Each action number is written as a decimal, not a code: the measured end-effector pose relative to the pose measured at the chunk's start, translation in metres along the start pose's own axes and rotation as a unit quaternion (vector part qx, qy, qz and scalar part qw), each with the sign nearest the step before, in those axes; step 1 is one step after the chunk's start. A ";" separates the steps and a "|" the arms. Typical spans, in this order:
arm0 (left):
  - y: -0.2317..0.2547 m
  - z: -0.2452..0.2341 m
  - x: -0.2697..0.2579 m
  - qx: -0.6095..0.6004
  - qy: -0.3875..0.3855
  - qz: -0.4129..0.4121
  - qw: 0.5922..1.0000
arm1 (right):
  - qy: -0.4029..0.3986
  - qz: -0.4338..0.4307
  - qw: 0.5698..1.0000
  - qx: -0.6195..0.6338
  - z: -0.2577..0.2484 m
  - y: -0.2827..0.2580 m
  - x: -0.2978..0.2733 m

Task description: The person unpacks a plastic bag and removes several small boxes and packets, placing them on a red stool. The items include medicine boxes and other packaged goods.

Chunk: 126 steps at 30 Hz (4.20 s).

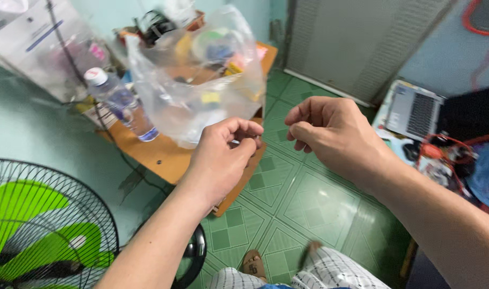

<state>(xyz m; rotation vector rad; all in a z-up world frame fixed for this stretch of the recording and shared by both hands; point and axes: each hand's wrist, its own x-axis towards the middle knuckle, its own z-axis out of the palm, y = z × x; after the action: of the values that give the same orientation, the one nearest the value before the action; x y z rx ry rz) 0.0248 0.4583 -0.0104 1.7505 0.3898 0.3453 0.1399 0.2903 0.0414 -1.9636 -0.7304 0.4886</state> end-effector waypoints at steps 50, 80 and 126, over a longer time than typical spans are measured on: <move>-0.083 -0.070 0.226 0.276 -0.080 -0.414 0.864 | -0.251 -0.091 0.840 -0.473 0.123 0.080 0.389; -0.090 -0.054 0.165 0.243 -0.028 -0.423 0.873 | -0.411 -0.203 0.701 -0.546 0.144 0.054 0.387; -0.149 -0.080 0.195 -0.333 0.298 -0.316 0.837 | -0.291 0.040 0.768 -0.569 0.107 0.044 0.402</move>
<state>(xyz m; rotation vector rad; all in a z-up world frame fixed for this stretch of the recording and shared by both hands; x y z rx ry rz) 0.1540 0.6437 -0.1357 0.7257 1.1162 0.4664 0.3863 0.6122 -0.0622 -3.0120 -1.6103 0.8465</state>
